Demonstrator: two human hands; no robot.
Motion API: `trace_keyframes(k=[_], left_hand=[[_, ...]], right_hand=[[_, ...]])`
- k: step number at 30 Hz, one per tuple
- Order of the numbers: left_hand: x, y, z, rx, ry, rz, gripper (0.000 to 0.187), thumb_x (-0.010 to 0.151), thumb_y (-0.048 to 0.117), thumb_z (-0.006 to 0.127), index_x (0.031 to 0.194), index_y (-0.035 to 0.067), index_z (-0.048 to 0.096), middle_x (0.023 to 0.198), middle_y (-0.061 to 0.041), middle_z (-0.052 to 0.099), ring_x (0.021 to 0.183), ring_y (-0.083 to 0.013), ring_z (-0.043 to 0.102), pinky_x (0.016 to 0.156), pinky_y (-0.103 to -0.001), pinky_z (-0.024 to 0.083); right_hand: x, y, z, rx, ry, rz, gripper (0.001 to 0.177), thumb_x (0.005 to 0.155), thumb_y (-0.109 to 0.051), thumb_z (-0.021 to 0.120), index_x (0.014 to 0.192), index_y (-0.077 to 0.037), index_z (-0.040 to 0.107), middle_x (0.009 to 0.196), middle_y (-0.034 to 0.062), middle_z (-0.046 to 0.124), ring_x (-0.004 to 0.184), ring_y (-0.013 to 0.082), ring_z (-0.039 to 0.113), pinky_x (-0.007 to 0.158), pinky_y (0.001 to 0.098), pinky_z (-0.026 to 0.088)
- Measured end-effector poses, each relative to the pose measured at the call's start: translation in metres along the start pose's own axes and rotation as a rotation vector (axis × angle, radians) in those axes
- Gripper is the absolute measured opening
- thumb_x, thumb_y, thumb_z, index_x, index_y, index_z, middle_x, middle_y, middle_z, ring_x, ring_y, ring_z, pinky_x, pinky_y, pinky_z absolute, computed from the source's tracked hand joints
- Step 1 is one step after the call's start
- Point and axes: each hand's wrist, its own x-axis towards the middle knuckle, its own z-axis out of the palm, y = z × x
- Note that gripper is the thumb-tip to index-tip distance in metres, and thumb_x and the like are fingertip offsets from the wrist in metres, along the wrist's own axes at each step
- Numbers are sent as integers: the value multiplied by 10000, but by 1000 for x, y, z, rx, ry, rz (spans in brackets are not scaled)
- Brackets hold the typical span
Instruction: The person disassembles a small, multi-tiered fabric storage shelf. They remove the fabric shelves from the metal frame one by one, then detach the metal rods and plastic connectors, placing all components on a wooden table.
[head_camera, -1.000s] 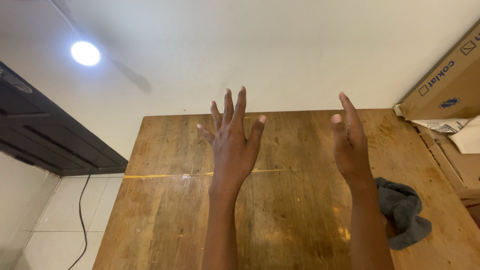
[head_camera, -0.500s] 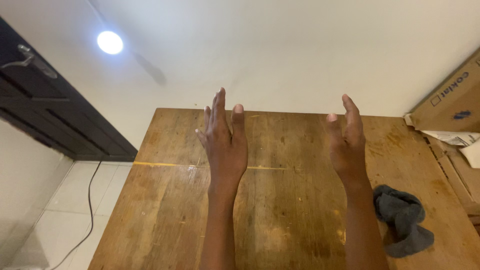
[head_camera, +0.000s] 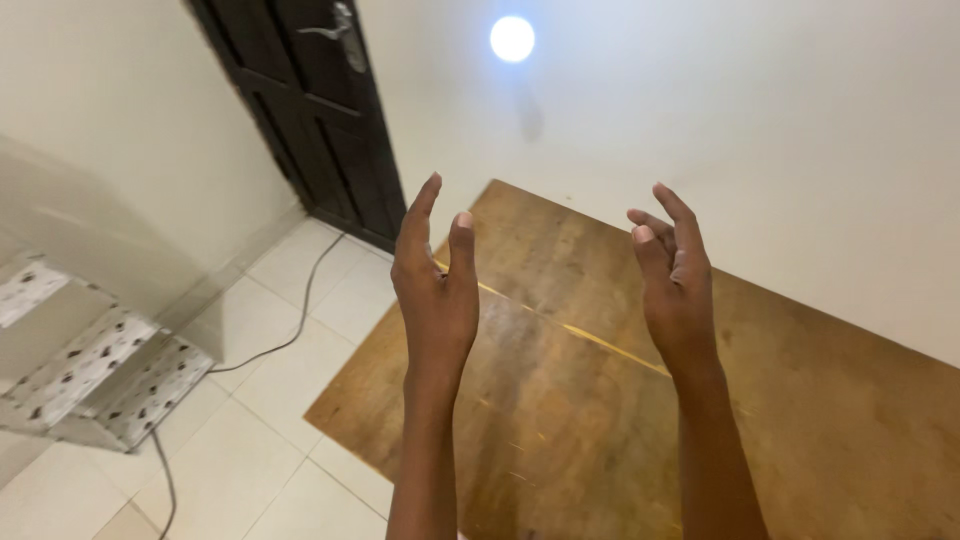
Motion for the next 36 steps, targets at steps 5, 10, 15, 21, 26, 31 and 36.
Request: trace_keyframes(k=[5, 10, 15, 21, 26, 31, 36], left_hand=[[63, -40, -118, 266, 81, 221, 581, 1090, 396, 522, 1516, 4, 472, 1556, -232, 513, 1475, -388, 477, 1207, -497, 394], [107, -78, -252, 533, 221, 259, 607, 1088, 403, 538, 1531, -4, 457, 1570, -269, 472, 1501, -427, 422, 1208, -528, 363], [110, -87, -355, 706, 363, 196, 610, 1100, 407, 539, 1562, 23, 433, 1594, -267, 432, 1532, -415, 386, 1232, -513, 328], [116, -75, -433, 445, 430, -6, 659, 1055, 442, 500, 1601, 109, 339, 1647, -141, 412, 1531, -315, 386, 1214, -443, 343], [146, -78, -483, 455, 502, -83, 662, 1037, 446, 507, 1596, 133, 341, 1635, -167, 394, 1500, -329, 389, 1194, -450, 329], [193, -94, -537, 406, 605, -64, 640, 1034, 439, 502, 1571, 116, 370, 1587, -199, 443, 1491, -355, 412, 1182, -480, 364], [240, -94, -601, 249, 721, -213, 666, 969, 497, 424, 1524, 134, 373, 1537, -156, 490, 1405, -338, 495, 1095, -512, 399]], right_hand=[[39, -37, 118, 128, -236, -124, 552, 1105, -381, 423, 1565, -79, 381, 1531, 171, 511, 1455, 263, 472, 1205, 417, 378], [61, -71, 244, -96, -397, -150, 680, 1051, -573, 296, 1612, -189, 315, 1684, 149, 294, 1554, 343, 224, 1221, 508, 221], [62, -110, 344, -61, -531, -240, 846, 963, -751, 179, 1617, -226, 297, 1711, 133, 194, 1583, 339, 135, 1237, 537, 184], [64, -148, 435, -3, -670, -355, 928, 921, -800, 154, 1621, -210, 304, 1713, 134, 185, 1580, 344, 130, 1233, 533, 163], [70, -173, 516, 114, -723, -492, 768, 1039, -652, 272, 1595, -127, 339, 1676, 172, 302, 1572, 356, 236, 1243, 517, 211], [95, -200, 596, 244, -802, -567, 706, 1075, -567, 348, 1584, -78, 353, 1592, 238, 420, 1500, 370, 385, 1185, 514, 340], [106, -228, 668, 199, -839, -508, 680, 1067, -544, 358, 1593, -112, 355, 1539, 234, 471, 1465, 365, 415, 1133, 510, 376]])
